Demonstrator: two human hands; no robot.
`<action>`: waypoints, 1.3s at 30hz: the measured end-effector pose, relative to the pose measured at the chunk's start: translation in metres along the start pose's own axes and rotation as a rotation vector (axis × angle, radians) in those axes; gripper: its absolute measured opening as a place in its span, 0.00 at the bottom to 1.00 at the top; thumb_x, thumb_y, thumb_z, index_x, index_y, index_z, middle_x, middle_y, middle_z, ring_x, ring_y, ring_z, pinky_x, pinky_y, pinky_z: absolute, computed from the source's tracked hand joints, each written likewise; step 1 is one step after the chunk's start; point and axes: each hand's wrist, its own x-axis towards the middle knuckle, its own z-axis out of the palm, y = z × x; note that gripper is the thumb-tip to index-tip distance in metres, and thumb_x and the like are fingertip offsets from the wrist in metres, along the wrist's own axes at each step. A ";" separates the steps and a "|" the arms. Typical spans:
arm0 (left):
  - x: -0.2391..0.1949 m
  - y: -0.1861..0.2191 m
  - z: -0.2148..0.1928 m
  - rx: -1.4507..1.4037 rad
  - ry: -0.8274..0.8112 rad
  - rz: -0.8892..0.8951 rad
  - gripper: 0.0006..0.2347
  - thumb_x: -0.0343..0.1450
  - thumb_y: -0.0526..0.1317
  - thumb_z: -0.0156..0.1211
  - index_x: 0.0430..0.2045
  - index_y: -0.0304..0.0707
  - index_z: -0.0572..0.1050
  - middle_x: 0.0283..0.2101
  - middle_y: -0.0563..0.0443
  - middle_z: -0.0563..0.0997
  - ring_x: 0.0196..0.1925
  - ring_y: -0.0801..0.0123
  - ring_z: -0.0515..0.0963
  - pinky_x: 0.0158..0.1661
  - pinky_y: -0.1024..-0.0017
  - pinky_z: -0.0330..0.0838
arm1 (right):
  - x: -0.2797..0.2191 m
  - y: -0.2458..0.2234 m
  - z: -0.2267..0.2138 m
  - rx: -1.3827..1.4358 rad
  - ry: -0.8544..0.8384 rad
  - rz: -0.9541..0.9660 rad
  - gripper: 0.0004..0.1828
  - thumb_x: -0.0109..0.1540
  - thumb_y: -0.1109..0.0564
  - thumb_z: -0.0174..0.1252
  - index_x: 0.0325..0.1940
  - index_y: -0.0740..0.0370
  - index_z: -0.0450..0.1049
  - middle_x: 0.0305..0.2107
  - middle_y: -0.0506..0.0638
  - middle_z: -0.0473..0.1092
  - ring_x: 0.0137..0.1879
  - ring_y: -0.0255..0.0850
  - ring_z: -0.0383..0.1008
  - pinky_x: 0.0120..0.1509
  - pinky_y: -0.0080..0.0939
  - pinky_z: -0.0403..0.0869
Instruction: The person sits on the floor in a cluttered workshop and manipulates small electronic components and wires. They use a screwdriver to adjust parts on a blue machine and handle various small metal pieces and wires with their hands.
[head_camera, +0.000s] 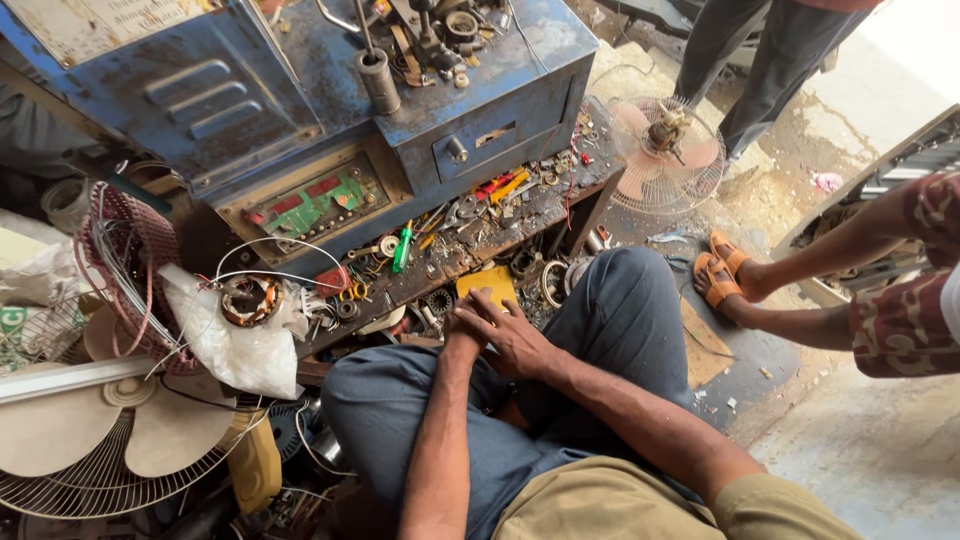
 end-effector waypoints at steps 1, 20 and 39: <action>-0.003 0.000 -0.003 0.031 -0.038 -0.082 0.13 0.74 0.43 0.49 0.47 0.42 0.77 0.47 0.39 0.82 0.51 0.44 0.80 0.48 0.52 0.75 | -0.001 0.000 0.002 0.000 -0.002 -0.004 0.50 0.54 0.55 0.69 0.77 0.53 0.54 0.72 0.68 0.50 0.73 0.64 0.59 0.69 0.64 0.61; 0.008 -0.043 0.029 0.163 -0.003 0.106 0.13 0.70 0.41 0.60 0.46 0.35 0.77 0.47 0.36 0.81 0.51 0.41 0.78 0.52 0.53 0.72 | 0.004 0.005 -0.008 0.516 -0.007 0.266 0.50 0.47 0.64 0.65 0.73 0.54 0.57 0.68 0.62 0.57 0.61 0.66 0.71 0.62 0.57 0.75; 0.005 -0.105 0.067 -0.173 0.179 0.360 0.18 0.67 0.46 0.62 0.45 0.33 0.78 0.47 0.37 0.82 0.52 0.44 0.81 0.53 0.55 0.74 | -0.003 0.009 -0.001 0.497 0.156 0.162 0.40 0.52 0.59 0.66 0.68 0.61 0.64 0.61 0.60 0.64 0.64 0.61 0.69 0.65 0.56 0.72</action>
